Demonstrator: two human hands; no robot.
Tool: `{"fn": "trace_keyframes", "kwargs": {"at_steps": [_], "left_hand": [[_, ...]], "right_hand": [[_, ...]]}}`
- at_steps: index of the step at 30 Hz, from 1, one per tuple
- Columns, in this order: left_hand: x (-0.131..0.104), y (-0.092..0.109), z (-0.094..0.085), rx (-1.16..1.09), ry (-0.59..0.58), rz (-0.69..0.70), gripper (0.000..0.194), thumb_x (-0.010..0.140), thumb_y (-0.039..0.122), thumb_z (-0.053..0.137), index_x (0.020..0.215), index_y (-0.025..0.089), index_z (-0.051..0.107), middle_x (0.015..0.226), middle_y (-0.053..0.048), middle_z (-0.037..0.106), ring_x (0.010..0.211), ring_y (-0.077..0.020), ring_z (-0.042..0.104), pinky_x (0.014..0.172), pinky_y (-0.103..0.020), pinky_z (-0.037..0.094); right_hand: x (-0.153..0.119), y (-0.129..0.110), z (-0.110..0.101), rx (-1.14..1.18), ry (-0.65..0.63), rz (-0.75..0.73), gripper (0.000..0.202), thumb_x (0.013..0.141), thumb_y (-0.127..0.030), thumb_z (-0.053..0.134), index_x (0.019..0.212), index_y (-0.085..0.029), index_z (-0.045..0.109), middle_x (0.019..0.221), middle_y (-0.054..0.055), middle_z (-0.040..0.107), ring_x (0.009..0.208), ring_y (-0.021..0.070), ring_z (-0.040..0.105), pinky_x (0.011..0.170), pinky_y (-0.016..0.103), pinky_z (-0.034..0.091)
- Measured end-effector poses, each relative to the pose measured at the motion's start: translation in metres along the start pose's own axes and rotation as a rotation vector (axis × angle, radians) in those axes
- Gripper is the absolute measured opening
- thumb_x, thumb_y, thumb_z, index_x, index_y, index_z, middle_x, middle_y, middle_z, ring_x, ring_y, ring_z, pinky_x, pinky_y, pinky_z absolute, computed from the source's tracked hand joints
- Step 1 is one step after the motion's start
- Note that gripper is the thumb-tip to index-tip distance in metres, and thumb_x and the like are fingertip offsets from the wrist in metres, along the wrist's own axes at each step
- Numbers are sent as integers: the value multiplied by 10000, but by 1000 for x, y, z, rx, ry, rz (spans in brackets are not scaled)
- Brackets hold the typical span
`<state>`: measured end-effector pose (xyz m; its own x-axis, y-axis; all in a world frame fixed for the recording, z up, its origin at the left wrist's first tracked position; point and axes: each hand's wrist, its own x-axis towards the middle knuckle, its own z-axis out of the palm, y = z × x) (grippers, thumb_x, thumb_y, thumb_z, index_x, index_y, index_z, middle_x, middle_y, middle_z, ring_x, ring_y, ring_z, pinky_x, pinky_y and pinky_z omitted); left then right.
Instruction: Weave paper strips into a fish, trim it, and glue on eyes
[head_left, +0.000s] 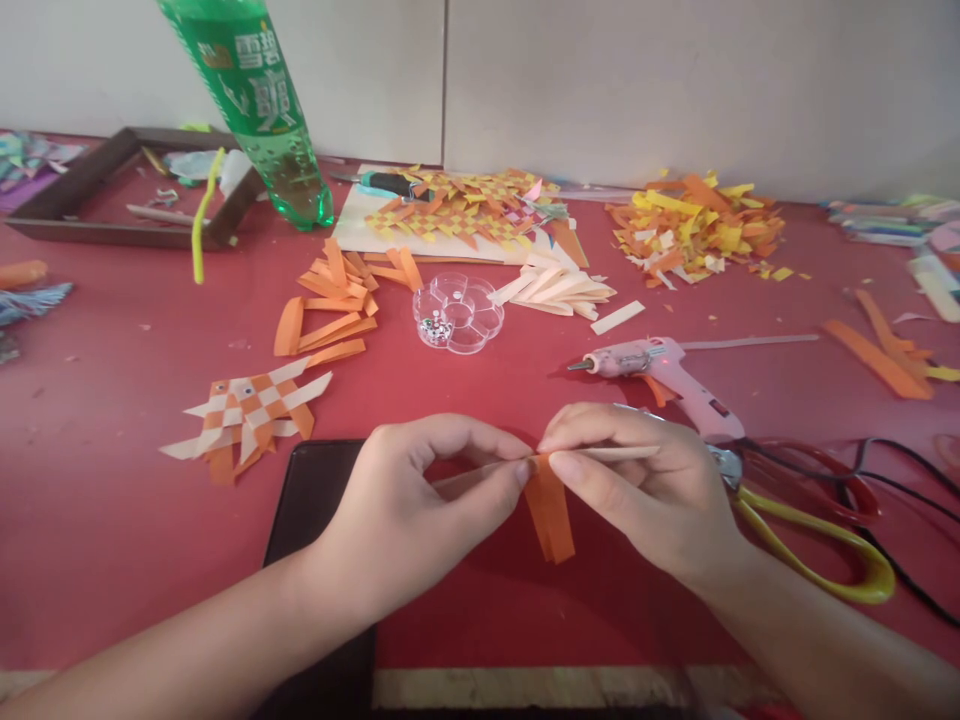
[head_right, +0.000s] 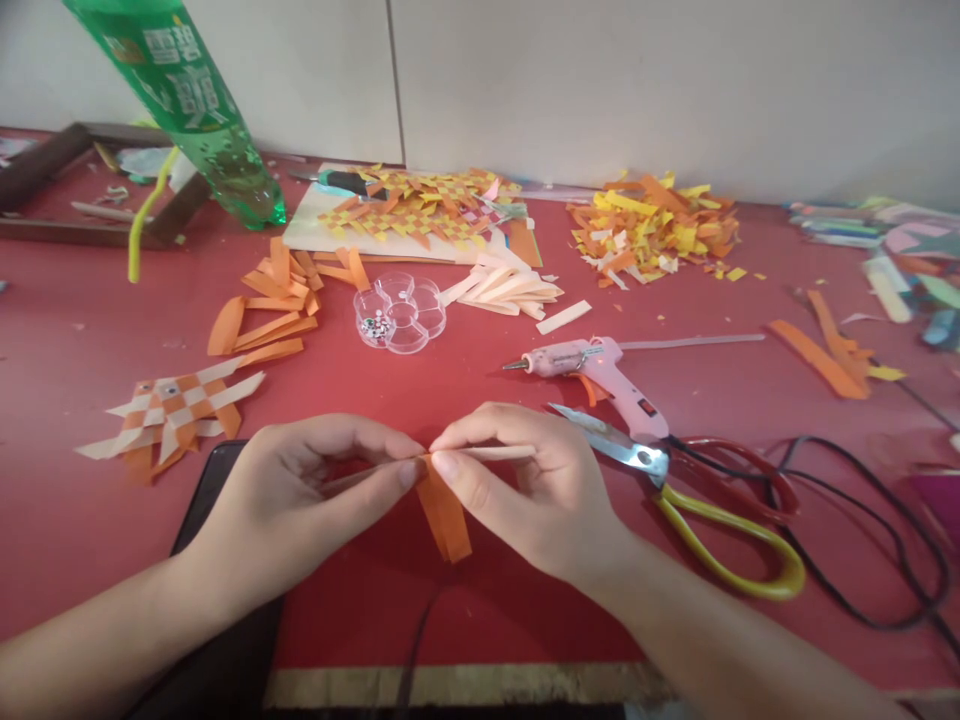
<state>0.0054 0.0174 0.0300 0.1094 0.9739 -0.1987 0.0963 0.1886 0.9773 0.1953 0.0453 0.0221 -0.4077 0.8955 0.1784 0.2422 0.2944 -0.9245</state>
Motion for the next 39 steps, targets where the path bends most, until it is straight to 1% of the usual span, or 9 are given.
{"fn": "trace_keyframes", "kwargs": {"at_steps": [4, 8, 14, 17, 22, 25, 32, 36, 39], "left_hand": [[-1, 0, 1, -56, -16, -21, 44, 792, 232, 719, 796, 207, 755, 806, 7, 774, 776, -141, 738, 729, -164, 600], [-1, 2, 1, -64, -30, -21, 43, 794, 235, 720, 791, 209, 755, 802, 13, 774, 772, -131, 736, 725, -146, 593], [0, 3, 0, -35, -32, -13, 66, 791, 246, 716, 795, 195, 758, 797, -15, 775, 763, -167, 740, 709, -201, 614], [0, 2, 0, -22, -27, -10, 68, 789, 252, 718, 795, 197, 758, 795, -15, 775, 755, -170, 741, 698, -203, 615], [0, 0, 0, -39, -25, 2, 51, 797, 248, 715, 794, 213, 752, 788, 16, 774, 748, -131, 738, 686, -136, 590], [-1, 0, 0, -43, -19, 0, 41, 797, 244, 720, 789, 218, 751, 787, 27, 773, 749, -112, 734, 685, -104, 575], [-1, 1, -1, -56, -41, -5, 44, 809, 243, 715, 796, 220, 750, 792, 34, 772, 746, -97, 727, 683, -90, 564], [-1, -1, 0, -52, -54, 5, 41, 815, 250, 712, 802, 220, 737, 792, 38, 761, 748, -85, 715, 678, -86, 552], [0, -2, -1, -48, -90, 19, 47, 838, 259, 692, 826, 222, 718, 802, 43, 749, 745, -72, 697, 681, -91, 539]], "right_hand": [[1, -1, -2, 2, -19, -16, 100, 883, -208, 607, 802, -220, 665, 718, -1, 654, 629, 116, 594, 562, 239, 490], [2, -2, -1, -4, -15, -8, 98, 871, -203, 620, 786, -222, 666, 715, -4, 658, 624, 112, 595, 551, 232, 486], [2, -4, 0, -26, 18, 25, 110, 858, -225, 636, 759, -218, 684, 682, -3, 666, 554, 102, 580, 477, 214, 471], [1, -3, 1, -33, 31, 34, 106, 853, -230, 645, 760, -216, 693, 680, -1, 674, 555, 103, 592, 480, 211, 485], [0, 0, 1, 11, 32, 22, 64, 827, -213, 685, 771, -235, 707, 749, 6, 722, 655, 126, 661, 552, 209, 541], [1, 0, 2, 26, 29, 8, 89, 824, -184, 683, 761, -241, 710, 750, -1, 730, 665, 125, 671, 566, 205, 550], [2, -1, 2, 45, 16, -2, 115, 819, -150, 673, 746, -234, 703, 724, -11, 724, 624, 107, 651, 534, 194, 527], [0, -2, 2, 45, 14, 21, 109, 829, -171, 663, 736, -222, 687, 702, -11, 708, 602, 101, 630, 524, 189, 507], [-1, -1, 1, 16, -11, 41, 101, 836, -197, 659, 740, -212, 687, 660, -19, 680, 558, 85, 589, 485, 175, 466]]}}
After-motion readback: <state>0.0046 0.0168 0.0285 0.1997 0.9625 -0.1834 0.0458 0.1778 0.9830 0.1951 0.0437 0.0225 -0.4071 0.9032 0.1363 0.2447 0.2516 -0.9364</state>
